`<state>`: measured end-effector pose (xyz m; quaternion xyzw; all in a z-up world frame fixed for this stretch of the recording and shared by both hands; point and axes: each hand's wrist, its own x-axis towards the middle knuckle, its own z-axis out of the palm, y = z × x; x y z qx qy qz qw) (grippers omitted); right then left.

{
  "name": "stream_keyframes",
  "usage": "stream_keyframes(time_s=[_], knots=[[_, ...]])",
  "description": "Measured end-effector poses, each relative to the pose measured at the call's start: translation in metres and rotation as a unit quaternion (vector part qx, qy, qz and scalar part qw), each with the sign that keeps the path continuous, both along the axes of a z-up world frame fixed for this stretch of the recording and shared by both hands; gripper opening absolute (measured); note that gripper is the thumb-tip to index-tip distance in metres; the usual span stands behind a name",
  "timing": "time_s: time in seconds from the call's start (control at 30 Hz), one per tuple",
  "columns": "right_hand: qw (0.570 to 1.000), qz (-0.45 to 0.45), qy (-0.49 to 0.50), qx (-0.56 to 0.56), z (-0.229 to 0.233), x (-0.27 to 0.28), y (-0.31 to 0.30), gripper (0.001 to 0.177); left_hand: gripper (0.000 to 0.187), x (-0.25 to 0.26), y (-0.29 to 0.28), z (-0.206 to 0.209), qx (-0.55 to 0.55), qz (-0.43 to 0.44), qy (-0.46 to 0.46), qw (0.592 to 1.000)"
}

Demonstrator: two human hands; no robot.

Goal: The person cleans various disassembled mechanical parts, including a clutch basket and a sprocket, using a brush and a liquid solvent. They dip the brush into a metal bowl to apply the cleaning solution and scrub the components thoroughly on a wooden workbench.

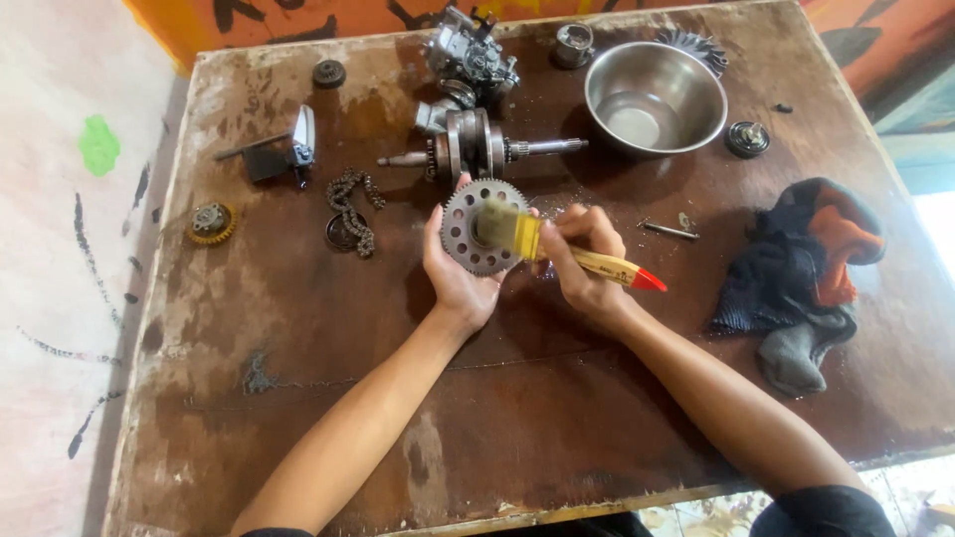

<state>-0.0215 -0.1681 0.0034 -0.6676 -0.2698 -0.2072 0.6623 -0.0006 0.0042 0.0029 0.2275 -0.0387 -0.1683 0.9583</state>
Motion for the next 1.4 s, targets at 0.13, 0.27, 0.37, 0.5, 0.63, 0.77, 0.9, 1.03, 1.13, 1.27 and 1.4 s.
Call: stream_keyframes(time_s=[0.13,0.27,0.37,0.5,0.63,0.77,0.9,1.03,1.13,1.27,1.4], knots=[[0.999,0.020,0.023,0.035,0.019,-0.001,0.001,0.014,0.064,-0.001,0.000,0.001,0.032,0.035,0.015,0.999],[0.992,-0.099,0.009,-0.083,0.049,0.019,-0.036,0.019,0.061,-0.004,-0.003,0.010,0.037,0.016,0.025,0.999],[0.977,-0.209,0.000,-0.028,0.083,0.048,-0.080,0.021,0.059,-0.008,-0.004,0.015,0.036,0.003,0.019,0.999],[0.929,-0.355,0.003,-0.101,0.054,0.132,-0.175,0.019,0.059,-0.012,-0.009,0.022,0.024,-0.040,0.001,0.999],[0.851,-0.429,0.019,-0.303,0.040,0.152,-0.199,0.015,0.060,-0.008,-0.011,0.026,0.053,-0.048,0.024,0.997],[0.845,-0.450,0.129,-0.259,0.027,0.152,-0.192,0.019,0.061,-0.008,-0.011,0.025,0.084,-0.026,0.041,0.995],[0.951,-0.293,0.068,0.070,0.022,0.133,-0.155,0.022,0.062,-0.005,-0.008,0.016,0.069,-0.011,0.030,0.997],[0.968,-0.128,0.175,0.128,0.053,0.044,-0.051,0.022,0.060,-0.004,-0.005,0.009,0.025,-0.011,0.028,0.999],[0.991,-0.084,0.107,0.003,0.015,0.018,-0.017,0.028,0.061,-0.004,-0.002,0.008,0.024,-0.012,0.003,1.000],[0.993,-0.070,0.001,-0.091,0.014,-0.006,0.003,0.020,0.058,-0.001,0.000,0.001,0.004,-0.011,0.028,1.000],[0.994,-0.112,-0.010,0.007,-0.003,-0.002,0.007,0.019,0.058,-0.001,-0.001,0.001,-0.018,-0.005,0.067,0.998]])
